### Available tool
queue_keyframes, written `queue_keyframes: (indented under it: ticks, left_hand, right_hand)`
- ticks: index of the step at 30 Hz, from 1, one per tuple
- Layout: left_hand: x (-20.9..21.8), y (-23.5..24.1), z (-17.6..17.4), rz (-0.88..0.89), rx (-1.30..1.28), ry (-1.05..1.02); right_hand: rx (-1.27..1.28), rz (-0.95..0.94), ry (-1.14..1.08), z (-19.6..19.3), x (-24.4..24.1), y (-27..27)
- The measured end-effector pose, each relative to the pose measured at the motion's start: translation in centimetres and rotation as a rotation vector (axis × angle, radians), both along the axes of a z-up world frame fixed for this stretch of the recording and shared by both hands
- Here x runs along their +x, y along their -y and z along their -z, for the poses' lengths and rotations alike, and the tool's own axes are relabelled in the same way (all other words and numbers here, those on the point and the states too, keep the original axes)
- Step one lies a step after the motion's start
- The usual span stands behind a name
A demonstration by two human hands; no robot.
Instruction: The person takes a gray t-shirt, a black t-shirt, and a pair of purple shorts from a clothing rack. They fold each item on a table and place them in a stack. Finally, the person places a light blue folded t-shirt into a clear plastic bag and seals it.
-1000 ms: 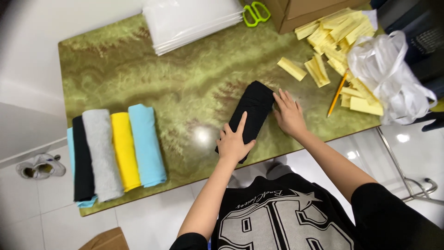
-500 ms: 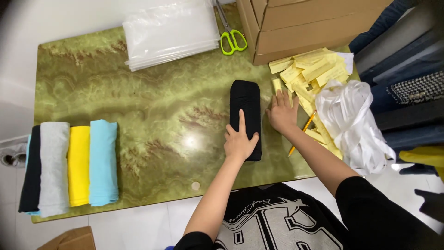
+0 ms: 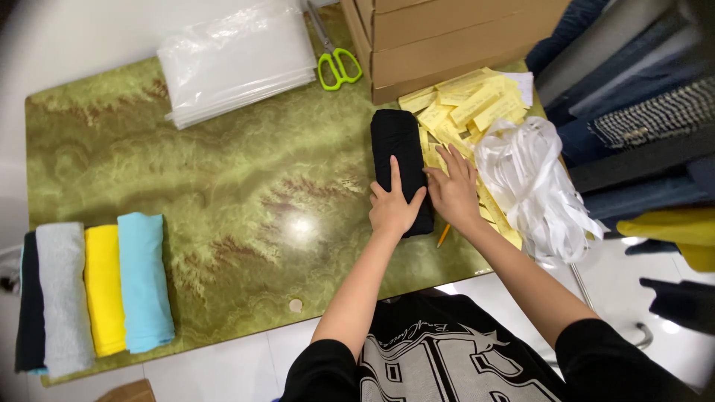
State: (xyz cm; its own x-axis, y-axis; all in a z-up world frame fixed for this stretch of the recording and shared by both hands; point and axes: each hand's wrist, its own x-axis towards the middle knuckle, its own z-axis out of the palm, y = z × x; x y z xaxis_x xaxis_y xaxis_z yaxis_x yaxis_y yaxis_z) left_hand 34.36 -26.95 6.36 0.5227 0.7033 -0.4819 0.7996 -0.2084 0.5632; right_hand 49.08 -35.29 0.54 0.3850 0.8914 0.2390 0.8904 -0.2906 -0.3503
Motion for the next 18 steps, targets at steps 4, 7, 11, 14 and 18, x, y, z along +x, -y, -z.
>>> queue_keyframes:
  ticks: [4, 7, 11, 14, 18]
  left_hand:
    - [0.0, -0.5, 0.1, 0.046, -0.017, 0.016]
    - [-0.6, -1.1, 0.0, 0.094, -0.013, 0.002]
    - [-1.5, -1.6, -1.9, 0.162, 0.039, 0.066]
    - [-0.4, -1.3, -2.4, 0.243, 0.129, 0.161]
    - [2.7, 2.9, -4.2, 0.334, 0.106, 0.315]
  right_hand:
    - [-0.004, 0.078, -0.099, 0.2, -1.0, 2.2]
    - [0.029, 0.148, -0.128, -0.1, -1.7, 3.5]
    - [0.130, 0.237, -0.080, -0.6, -1.9, 5.3]
    - [0.258, 0.334, -0.099, -2.3, -2.1, 8.0]
    - [0.312, 0.534, -0.138, -4.3, -2.0, 13.5]
